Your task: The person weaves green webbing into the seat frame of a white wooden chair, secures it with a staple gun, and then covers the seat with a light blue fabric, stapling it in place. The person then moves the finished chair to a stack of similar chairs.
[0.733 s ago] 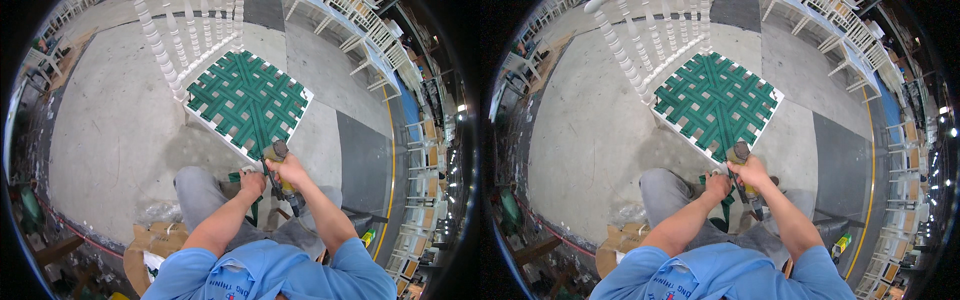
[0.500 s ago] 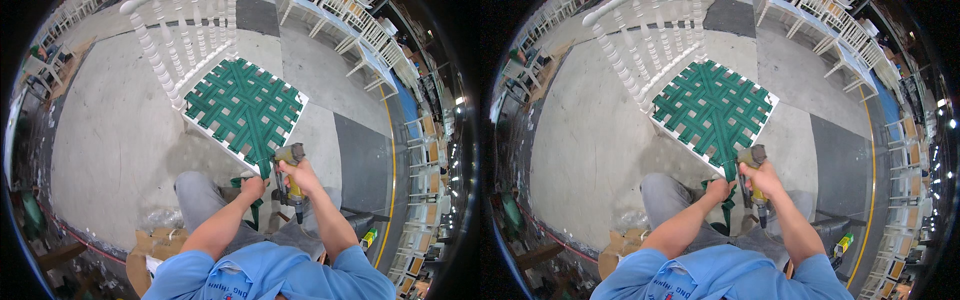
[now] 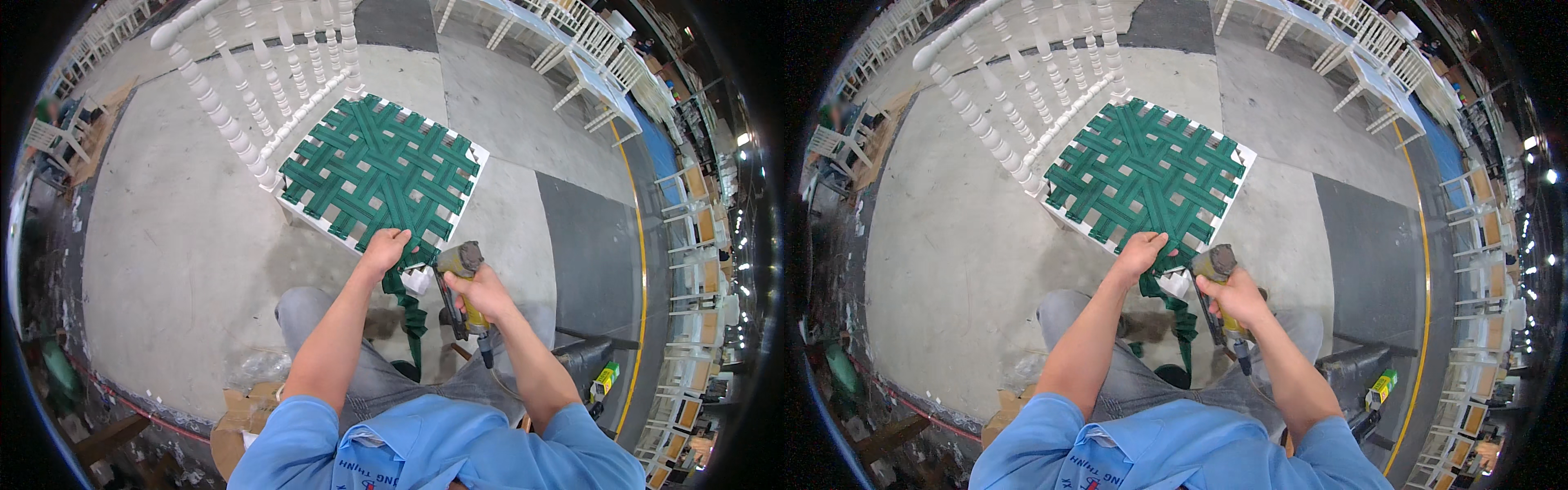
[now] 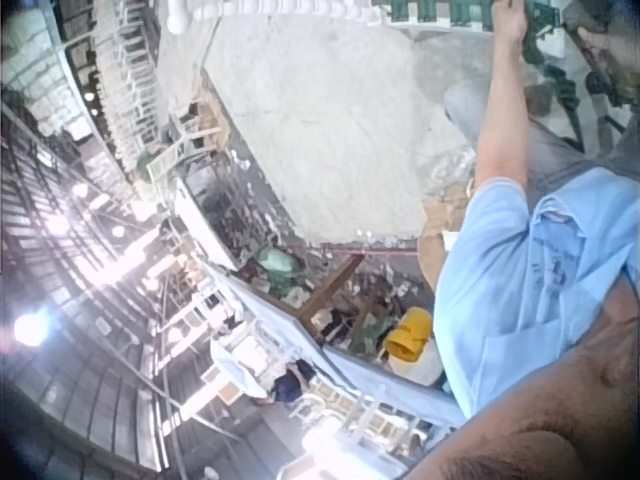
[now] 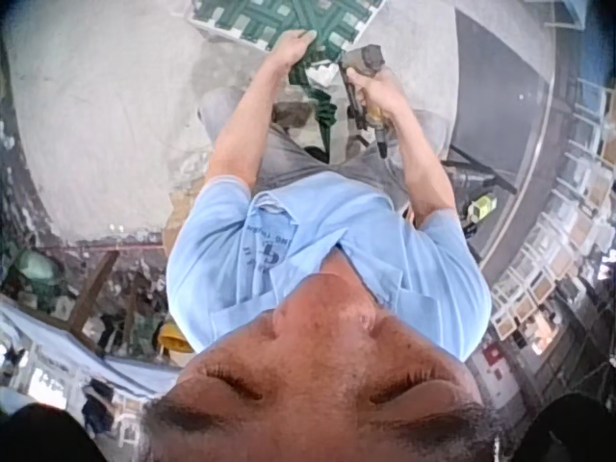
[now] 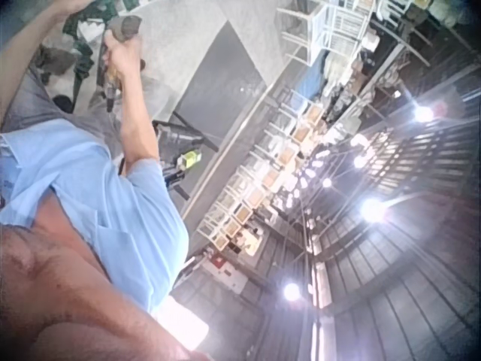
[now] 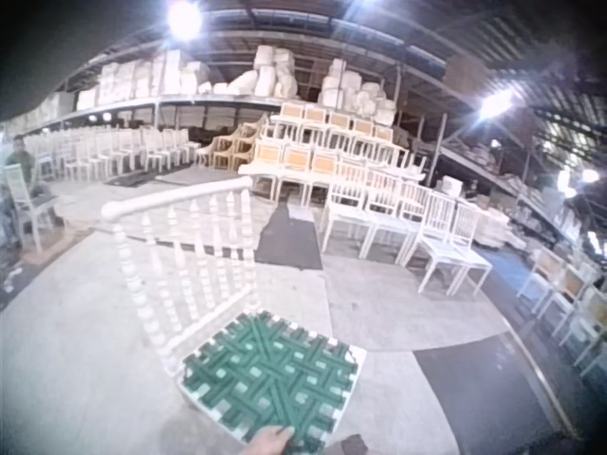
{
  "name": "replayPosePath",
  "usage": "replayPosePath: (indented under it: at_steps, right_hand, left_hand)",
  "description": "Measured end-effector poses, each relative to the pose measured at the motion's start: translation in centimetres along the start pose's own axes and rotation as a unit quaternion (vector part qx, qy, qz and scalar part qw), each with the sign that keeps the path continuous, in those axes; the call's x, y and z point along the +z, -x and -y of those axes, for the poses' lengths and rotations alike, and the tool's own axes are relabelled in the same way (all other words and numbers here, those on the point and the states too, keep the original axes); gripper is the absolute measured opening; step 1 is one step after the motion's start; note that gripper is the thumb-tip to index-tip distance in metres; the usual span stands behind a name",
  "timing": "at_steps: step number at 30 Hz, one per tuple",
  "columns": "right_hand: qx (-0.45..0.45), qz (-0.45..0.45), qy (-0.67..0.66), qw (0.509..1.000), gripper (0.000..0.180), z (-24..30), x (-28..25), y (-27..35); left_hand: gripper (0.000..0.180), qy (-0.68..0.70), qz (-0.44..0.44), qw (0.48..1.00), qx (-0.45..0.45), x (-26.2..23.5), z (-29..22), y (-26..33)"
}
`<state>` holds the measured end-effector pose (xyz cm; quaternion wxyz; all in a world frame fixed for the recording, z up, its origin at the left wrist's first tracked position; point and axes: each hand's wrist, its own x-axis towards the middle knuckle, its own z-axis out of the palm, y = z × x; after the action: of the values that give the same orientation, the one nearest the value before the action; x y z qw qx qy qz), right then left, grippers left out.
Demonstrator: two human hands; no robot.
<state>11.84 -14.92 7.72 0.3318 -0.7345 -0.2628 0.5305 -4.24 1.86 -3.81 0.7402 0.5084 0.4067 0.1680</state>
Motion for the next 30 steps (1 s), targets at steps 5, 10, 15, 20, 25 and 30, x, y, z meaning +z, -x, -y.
replayPosePath:
  at_steps: [5, 10, 15, 20, 25, 30]
  right_hand:
    - [0.015, -0.022, 0.026, 0.999, 0.04, -0.2, 0.5, -1.3]
    - [0.019, -0.027, 0.054, 0.998, 0.04, 0.3, 1.6, -2.3]
    - [0.029, -0.034, 0.051, 0.998, 0.04, -0.1, 2.0, -2.9]
    - [0.016, -0.024, 0.054, 0.998, 0.04, 0.5, 2.6, -2.8]
    - [0.033, -0.009, 0.089, 0.995, 0.04, 0.6, 3.5, -3.2]
    - [0.027, 0.011, 0.096, 0.995, 0.039, 0.8, 4.0, -2.6]
  left_hand:
    - [0.04, -0.073, 0.006, 0.997, -0.017, 1.1, 0.1, -0.6]
    - [0.04, -0.056, -0.003, 0.998, 0.004, 0.6, 0.9, -0.9]
    - [0.04, -0.009, -0.01, 1.0, 0.003, 0.9, 1.3, -1.2]
    - [0.039, 0.0, 0.002, 0.999, -0.045, 0.6, 0.7, -1.1]
    - [0.038, 0.064, 0.016, 0.996, -0.061, 0.3, 0.6, -1.2]
    - [0.038, 0.103, 0.039, 0.99, -0.084, -0.2, 0.3, -1.1]
